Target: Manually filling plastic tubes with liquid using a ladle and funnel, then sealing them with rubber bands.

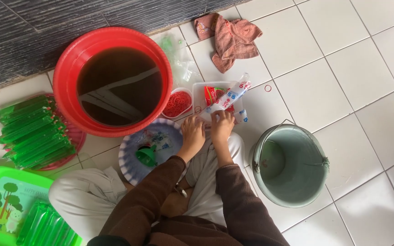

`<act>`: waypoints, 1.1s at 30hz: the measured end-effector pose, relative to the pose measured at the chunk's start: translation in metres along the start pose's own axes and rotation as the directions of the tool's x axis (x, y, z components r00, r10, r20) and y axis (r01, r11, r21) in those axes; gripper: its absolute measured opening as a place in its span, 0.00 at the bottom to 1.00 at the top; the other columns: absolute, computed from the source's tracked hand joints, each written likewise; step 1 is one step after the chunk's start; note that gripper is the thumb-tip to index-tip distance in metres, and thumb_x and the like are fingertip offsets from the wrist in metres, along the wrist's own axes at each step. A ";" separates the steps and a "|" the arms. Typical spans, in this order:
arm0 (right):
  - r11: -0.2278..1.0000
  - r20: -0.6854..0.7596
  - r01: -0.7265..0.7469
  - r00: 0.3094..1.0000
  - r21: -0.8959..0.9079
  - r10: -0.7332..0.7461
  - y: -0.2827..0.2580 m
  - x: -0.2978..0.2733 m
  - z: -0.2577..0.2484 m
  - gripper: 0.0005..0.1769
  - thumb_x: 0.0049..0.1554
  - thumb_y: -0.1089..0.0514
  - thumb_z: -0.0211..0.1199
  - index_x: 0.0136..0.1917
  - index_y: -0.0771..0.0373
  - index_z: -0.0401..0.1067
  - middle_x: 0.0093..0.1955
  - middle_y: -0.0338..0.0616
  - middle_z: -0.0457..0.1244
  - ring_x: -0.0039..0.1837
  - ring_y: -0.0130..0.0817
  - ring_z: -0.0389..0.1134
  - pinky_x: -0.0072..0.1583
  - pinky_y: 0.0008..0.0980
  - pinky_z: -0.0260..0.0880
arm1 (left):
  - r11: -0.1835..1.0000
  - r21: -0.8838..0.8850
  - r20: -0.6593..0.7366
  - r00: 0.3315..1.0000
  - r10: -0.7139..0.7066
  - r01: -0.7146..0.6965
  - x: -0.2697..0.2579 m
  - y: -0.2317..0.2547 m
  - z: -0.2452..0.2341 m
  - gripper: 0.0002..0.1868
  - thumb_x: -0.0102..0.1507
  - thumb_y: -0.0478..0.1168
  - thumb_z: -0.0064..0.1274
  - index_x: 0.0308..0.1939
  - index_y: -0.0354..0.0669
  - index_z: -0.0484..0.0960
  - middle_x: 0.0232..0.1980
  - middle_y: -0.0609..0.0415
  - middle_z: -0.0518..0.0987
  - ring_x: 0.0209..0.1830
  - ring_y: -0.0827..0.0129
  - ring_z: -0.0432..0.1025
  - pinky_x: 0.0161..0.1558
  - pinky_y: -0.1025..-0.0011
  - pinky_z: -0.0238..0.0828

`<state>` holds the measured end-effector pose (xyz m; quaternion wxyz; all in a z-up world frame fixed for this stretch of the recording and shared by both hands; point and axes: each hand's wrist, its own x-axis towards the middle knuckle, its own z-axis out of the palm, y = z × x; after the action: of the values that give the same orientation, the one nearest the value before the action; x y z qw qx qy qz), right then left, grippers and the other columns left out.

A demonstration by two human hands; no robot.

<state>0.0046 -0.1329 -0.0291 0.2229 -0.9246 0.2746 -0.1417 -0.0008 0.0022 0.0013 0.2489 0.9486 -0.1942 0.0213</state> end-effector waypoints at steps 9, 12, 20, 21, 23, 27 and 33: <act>0.840 -0.305 0.222 0.950 0.496 -0.071 -0.063 -0.029 -0.113 0.02 0.63 0.60 0.65 0.47 0.55 0.77 0.46 0.39 0.66 0.46 0.38 0.69 0.47 0.37 0.71 | 0.414 -0.760 0.404 0.863 -0.303 0.501 -0.009 0.013 -0.064 0.38 0.72 0.68 0.31 0.53 0.42 0.87 0.54 0.40 0.83 0.58 0.48 0.76 0.55 0.62 0.76; 0.722 -0.229 0.348 0.937 0.598 -0.263 -0.089 -0.059 -0.142 0.08 0.59 0.66 0.64 0.47 0.53 0.80 0.51 0.40 0.71 0.53 0.46 0.73 0.56 0.41 0.72 | -0.341 -0.698 0.670 0.743 -0.002 0.629 -0.016 0.008 -0.091 0.43 0.67 0.75 0.34 0.67 0.43 0.73 0.62 0.44 0.79 0.60 0.58 0.76 0.59 0.67 0.75; 0.490 0.033 0.404 0.745 0.773 -0.666 -0.123 -0.157 -0.149 0.14 0.60 0.68 0.59 0.53 0.55 0.79 0.58 0.45 0.70 0.62 0.51 0.71 0.60 0.43 0.71 | -0.459 -0.840 0.394 0.906 -0.152 0.289 -0.068 -0.094 -0.122 0.22 0.70 0.54 0.49 0.61 0.46 0.76 0.49 0.52 0.83 0.48 0.64 0.80 0.54 0.63 0.77; 0.494 0.090 0.381 0.714 0.782 -0.694 -0.124 -0.169 -0.143 0.17 0.60 0.71 0.58 0.55 0.53 0.79 0.60 0.44 0.70 0.63 0.50 0.71 0.60 0.43 0.71 | -0.313 -0.915 0.342 0.902 -0.264 0.255 -0.084 -0.115 -0.119 0.21 0.71 0.51 0.47 0.60 0.41 0.77 0.44 0.52 0.85 0.44 0.66 0.82 0.50 0.64 0.81; 0.536 0.172 0.399 0.661 0.744 -0.731 -0.127 -0.186 -0.129 0.14 0.61 0.70 0.58 0.55 0.55 0.77 0.63 0.45 0.68 0.63 0.50 0.70 0.60 0.45 0.72 | -0.197 -0.951 0.300 0.869 -0.392 0.239 -0.117 -0.125 -0.133 0.22 0.73 0.53 0.42 0.58 0.40 0.78 0.35 0.55 0.77 0.32 0.72 0.70 0.40 0.69 0.75; 0.675 0.334 0.504 0.608 0.539 -0.720 -0.099 -0.201 -0.037 0.27 0.58 0.70 0.60 0.71 0.62 0.64 0.67 0.54 0.61 0.69 0.55 0.64 0.67 0.47 0.67 | 0.055 -0.940 0.247 0.784 -0.569 0.336 -0.173 -0.136 -0.175 0.32 0.74 0.62 0.28 0.58 0.41 0.78 0.24 0.62 0.64 0.16 0.81 0.52 0.18 0.81 0.53; 0.788 0.346 0.543 0.708 0.291 -0.616 -0.105 -0.177 0.003 0.37 0.54 0.68 0.63 0.75 0.63 0.59 0.67 0.53 0.57 0.64 0.54 0.63 0.63 0.47 0.64 | 0.140 -0.921 0.233 0.803 -0.549 0.363 -0.210 -0.141 -0.166 0.24 0.75 0.51 0.32 0.62 0.45 0.79 0.27 0.53 0.76 0.15 0.79 0.58 0.14 0.80 0.58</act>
<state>-0.0910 0.0478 -0.0047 0.2979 -0.9492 -0.0986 -0.0232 -0.1318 0.2698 0.0531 0.7600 0.6250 0.1498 -0.0967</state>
